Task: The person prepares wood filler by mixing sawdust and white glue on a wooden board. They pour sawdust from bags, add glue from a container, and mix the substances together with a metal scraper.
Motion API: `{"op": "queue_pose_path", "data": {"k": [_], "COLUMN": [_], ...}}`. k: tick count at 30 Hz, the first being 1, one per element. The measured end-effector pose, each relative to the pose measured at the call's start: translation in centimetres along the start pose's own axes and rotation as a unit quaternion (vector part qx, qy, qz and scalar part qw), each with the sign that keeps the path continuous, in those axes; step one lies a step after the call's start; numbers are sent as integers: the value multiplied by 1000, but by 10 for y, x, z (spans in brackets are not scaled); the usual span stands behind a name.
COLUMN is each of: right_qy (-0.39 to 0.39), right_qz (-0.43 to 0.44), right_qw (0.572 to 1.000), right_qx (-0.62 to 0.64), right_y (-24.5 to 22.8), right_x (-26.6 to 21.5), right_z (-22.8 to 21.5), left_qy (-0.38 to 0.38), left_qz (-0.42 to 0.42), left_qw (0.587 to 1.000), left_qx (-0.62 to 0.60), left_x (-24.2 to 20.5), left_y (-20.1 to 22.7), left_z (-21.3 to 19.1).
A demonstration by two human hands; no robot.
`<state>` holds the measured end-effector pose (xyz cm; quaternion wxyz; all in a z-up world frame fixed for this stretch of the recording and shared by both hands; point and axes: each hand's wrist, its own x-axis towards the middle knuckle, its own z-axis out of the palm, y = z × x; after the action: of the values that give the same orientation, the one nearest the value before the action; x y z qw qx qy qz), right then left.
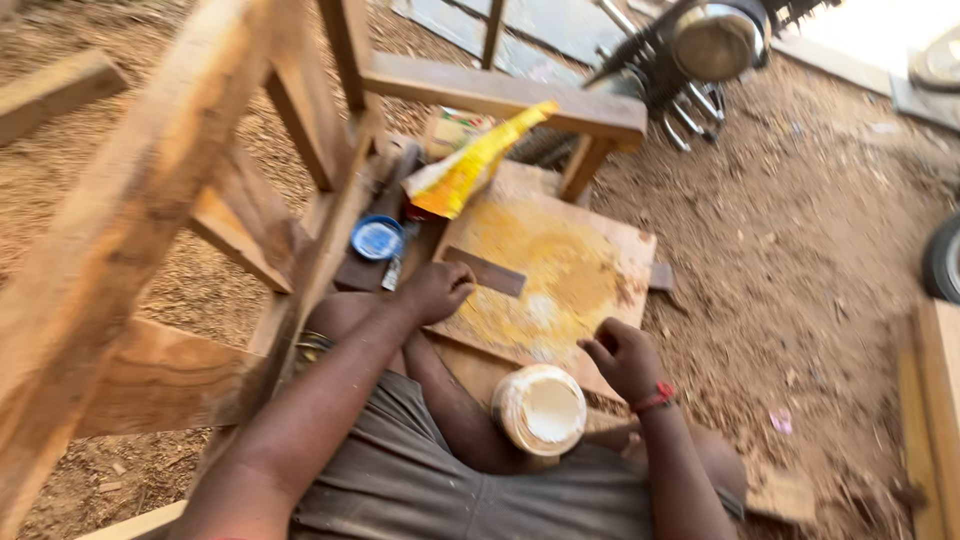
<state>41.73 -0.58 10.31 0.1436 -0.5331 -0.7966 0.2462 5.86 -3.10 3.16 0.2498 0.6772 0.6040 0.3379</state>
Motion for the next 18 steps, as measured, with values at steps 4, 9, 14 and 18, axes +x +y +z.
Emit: {"op": "queue_pose_path", "data": {"k": [4, 9, 14, 18], "right_qy": [92, 60, 133, 75], "right_qz": [-191, -284, -271, -223], "right_qw": [969, 935, 927, 895], "right_qx": [126, 201, 224, 380], "right_y": [-59, -153, -217, -239], "right_x": [0, -12, 5, 25], "right_z": [-11, 5, 34, 67], "left_qy": [54, 137, 202, 183], "left_qz": [-31, -61, -108, -72], "left_qw": [997, 962, 782, 775], "left_qx": [-51, -227, -580, -601], "left_x": [-4, -9, -77, -134], "left_y": [16, 30, 62, 111], "left_z": [-13, -20, 21, 73]}}
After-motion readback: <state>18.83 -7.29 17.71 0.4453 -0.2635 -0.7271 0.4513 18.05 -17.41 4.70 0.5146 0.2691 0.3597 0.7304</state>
